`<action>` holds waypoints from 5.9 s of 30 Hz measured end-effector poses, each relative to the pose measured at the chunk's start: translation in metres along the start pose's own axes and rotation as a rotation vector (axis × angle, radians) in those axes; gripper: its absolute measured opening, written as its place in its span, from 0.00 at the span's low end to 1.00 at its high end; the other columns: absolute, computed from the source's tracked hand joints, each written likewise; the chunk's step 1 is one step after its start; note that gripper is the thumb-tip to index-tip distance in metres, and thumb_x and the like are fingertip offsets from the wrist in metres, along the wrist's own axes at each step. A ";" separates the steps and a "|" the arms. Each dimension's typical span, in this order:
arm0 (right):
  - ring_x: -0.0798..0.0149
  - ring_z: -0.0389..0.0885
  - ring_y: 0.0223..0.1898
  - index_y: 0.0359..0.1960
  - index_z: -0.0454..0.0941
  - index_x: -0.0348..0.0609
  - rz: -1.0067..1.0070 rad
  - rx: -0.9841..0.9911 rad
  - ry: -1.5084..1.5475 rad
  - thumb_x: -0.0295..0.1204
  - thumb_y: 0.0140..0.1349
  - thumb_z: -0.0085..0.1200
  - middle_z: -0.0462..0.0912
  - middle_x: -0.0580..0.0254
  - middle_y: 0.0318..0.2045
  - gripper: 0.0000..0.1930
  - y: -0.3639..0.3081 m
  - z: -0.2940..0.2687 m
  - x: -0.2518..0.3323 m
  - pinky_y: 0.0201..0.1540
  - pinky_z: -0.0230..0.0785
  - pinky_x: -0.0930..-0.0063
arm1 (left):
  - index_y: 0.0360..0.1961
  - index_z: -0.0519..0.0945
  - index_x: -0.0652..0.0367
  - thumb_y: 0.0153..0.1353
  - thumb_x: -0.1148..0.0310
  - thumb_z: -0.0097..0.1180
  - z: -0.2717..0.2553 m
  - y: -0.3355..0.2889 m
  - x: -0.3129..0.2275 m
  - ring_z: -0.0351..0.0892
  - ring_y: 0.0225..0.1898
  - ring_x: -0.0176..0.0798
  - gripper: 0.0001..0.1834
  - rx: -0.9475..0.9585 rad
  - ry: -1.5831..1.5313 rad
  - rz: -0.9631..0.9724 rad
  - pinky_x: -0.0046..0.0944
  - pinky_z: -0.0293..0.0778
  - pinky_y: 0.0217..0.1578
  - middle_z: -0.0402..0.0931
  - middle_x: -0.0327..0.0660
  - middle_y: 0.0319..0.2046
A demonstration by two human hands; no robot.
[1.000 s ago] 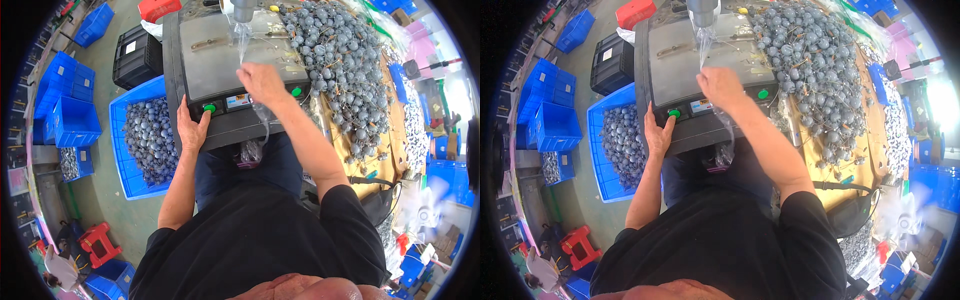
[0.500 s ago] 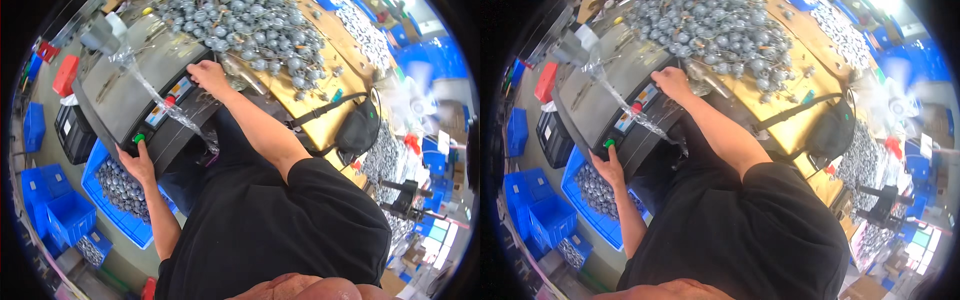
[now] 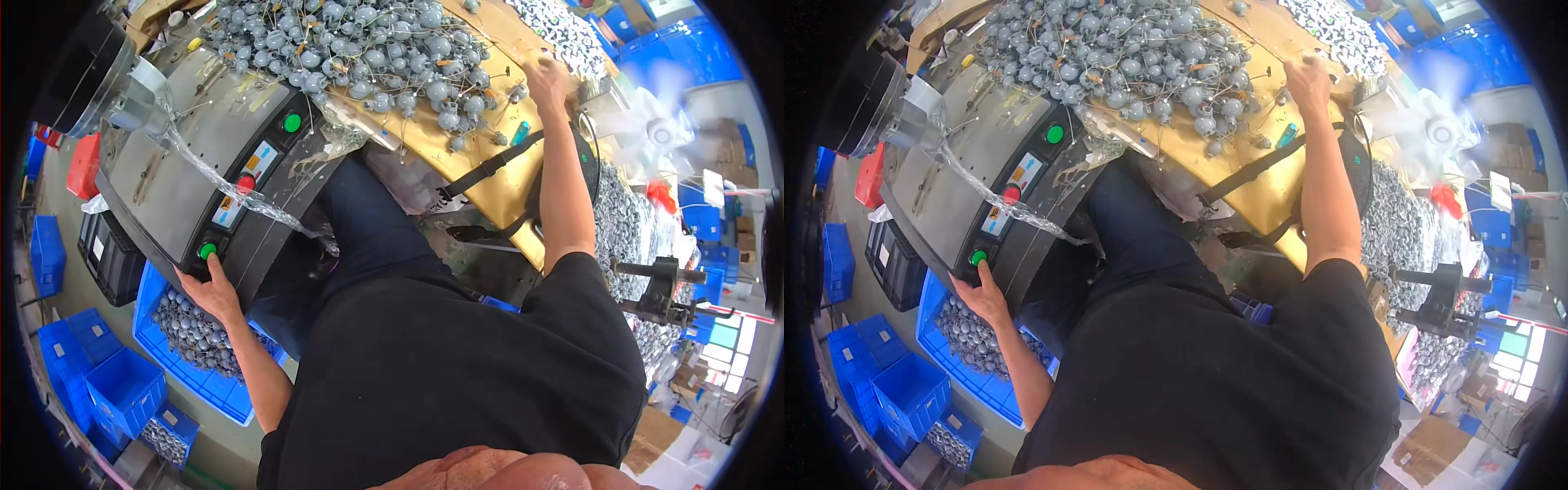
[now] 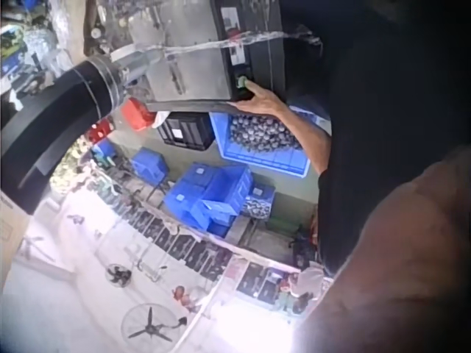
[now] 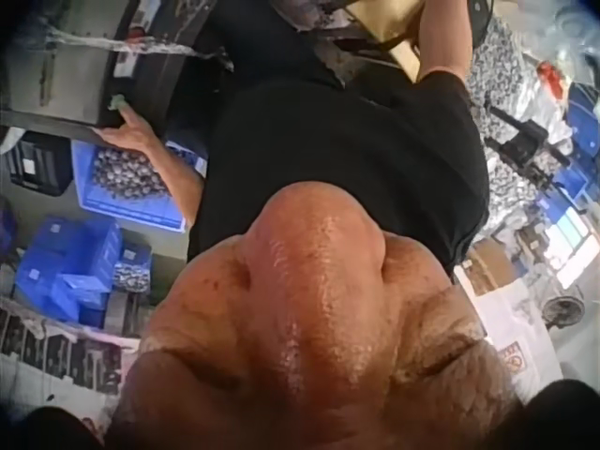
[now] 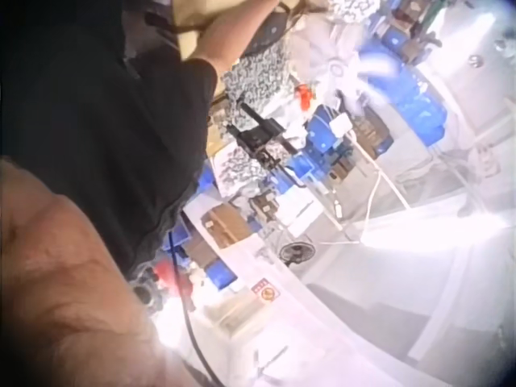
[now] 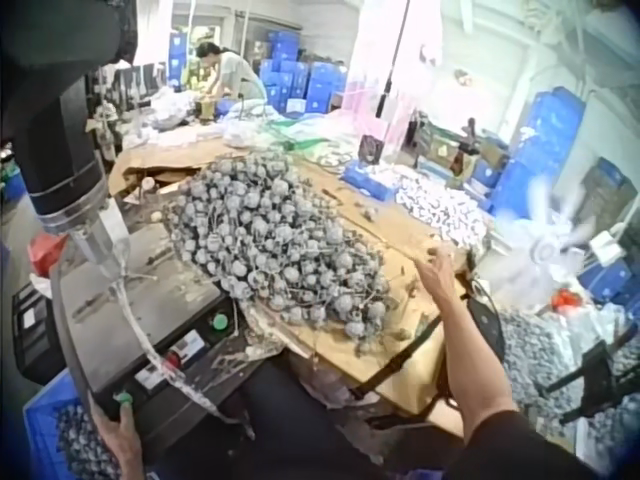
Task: Operating an assembly machine to process small plastic toy parts.
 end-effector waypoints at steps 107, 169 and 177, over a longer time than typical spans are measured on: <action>0.43 0.88 0.40 0.47 0.86 0.40 -0.600 0.904 0.693 0.39 0.70 0.56 0.87 0.43 0.35 0.16 -0.349 0.168 0.400 0.44 0.77 0.57 | 0.75 0.63 0.64 0.55 0.56 0.75 -0.024 0.003 0.010 0.73 0.65 0.61 0.51 -0.051 0.036 -0.185 0.51 0.69 0.67 0.72 0.59 0.64; 0.65 0.81 0.19 0.30 0.83 0.35 -0.333 0.527 -0.042 0.43 0.57 0.65 0.82 0.59 0.18 0.18 0.010 -0.008 0.198 0.21 0.72 0.72 | 0.57 0.79 0.65 0.76 0.60 0.55 0.126 0.161 -0.081 0.69 0.30 0.28 0.19 0.475 -0.844 -0.601 0.30 0.67 0.28 0.75 0.38 0.36; 0.65 0.83 0.36 0.47 0.80 0.39 0.176 0.415 1.231 0.36 0.68 0.62 0.85 0.55 0.39 0.14 0.104 -0.012 0.119 0.30 0.75 0.74 | 0.53 0.82 0.65 0.76 0.57 0.54 0.123 0.164 -0.064 0.71 0.29 0.28 0.20 0.451 -0.740 -0.532 0.32 0.69 0.28 0.76 0.38 0.36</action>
Point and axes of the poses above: each hand's wrist, its own y-axis towards the middle knuckle, its own z-axis out of the palm, x = y × z, the point moved 6 cm from there along y, towards the middle knuckle
